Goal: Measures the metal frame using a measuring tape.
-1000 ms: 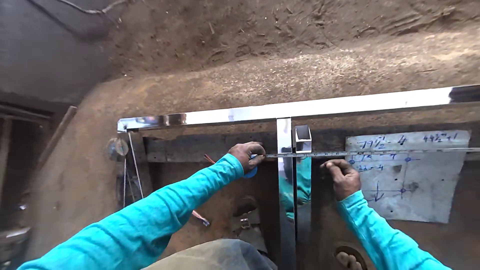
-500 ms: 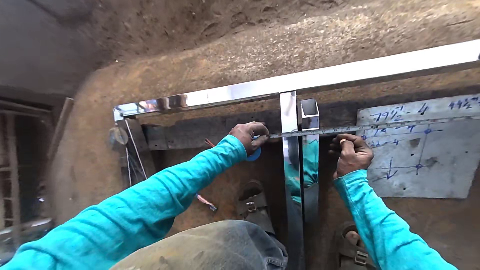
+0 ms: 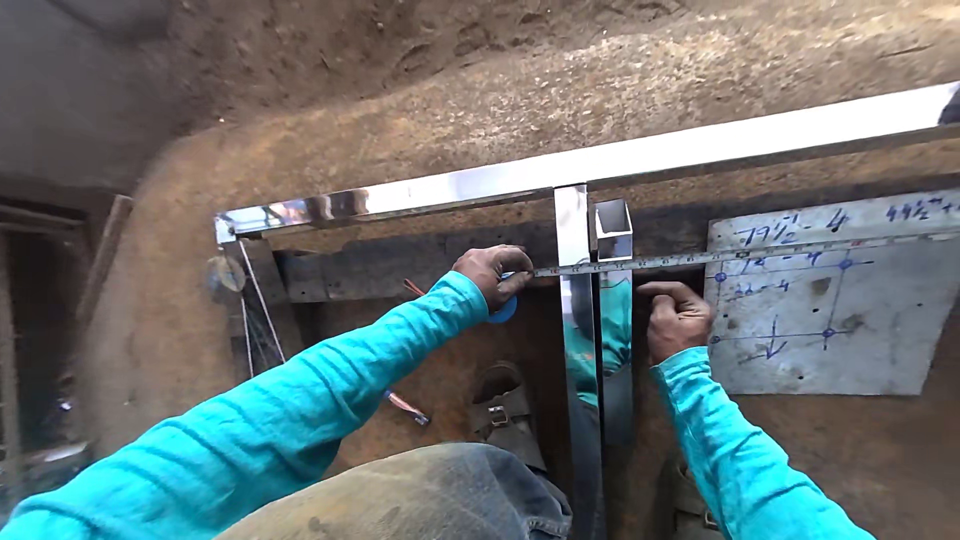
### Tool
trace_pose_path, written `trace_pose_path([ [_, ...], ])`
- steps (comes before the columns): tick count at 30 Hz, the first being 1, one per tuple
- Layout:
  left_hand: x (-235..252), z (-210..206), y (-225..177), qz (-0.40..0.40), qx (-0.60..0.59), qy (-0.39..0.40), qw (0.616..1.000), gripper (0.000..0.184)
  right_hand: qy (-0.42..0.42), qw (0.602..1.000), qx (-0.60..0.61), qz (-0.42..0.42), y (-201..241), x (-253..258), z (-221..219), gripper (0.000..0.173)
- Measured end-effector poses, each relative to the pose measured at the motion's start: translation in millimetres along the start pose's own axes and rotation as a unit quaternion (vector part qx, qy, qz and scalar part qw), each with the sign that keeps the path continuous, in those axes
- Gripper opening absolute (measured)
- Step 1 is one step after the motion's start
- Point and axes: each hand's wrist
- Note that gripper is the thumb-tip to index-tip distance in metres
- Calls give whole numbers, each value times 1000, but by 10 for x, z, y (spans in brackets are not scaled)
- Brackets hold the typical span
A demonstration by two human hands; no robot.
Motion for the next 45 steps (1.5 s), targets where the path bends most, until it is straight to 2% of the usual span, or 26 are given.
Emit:
trace_pose_path([
  [5,-7,6,-14,8,-1,2,1000,16,-1,999,34,-29,8,15,-15,24],
  [8,-11,8,-34,11,-8,0,1000,16,40,999,-6,-14,36,3,-2,26],
  [11,-6,27,-51,16,-6,5,1000,16,19,999,33,-9,-2,14,-39,26],
  [15,-17,17,-50,12,-9,3,1000,16,84,996,-9,6,26,68,32,28],
  [17,-12,22,-60,22,-9,4,1000,16,71,997,5,-20,30,99,52,29],
  [21,-8,25,-64,22,-6,5,1000,16,90,996,-16,-6,41,63,28,26],
  [24,-12,29,-65,20,-7,4,1000,16,69,997,-2,-25,9,63,8,27],
  [27,-14,20,-49,17,-7,4,1000,16,99,995,-21,-25,31,52,16,26],
  [31,-12,20,-54,16,-7,-1,1000,16,63,997,6,-46,12,85,21,27],
  [34,-16,9,-37,11,-5,-6,1000,16,115,993,-5,-32,5,78,26,25],
  [39,-12,7,-30,9,-9,-5,1000,16,-1,995,38,-95,30,130,58,26],
  [45,-6,12,-36,1,-9,-8,1000,15,-101,975,181,-79,192,226,148,18],
])
Point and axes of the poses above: each hand's wrist, its own x-axis towards the middle knuckle, its own z-axis out of the back of the hand, y = z × x, and after that the axes turned 3 degrees about x, right-handed
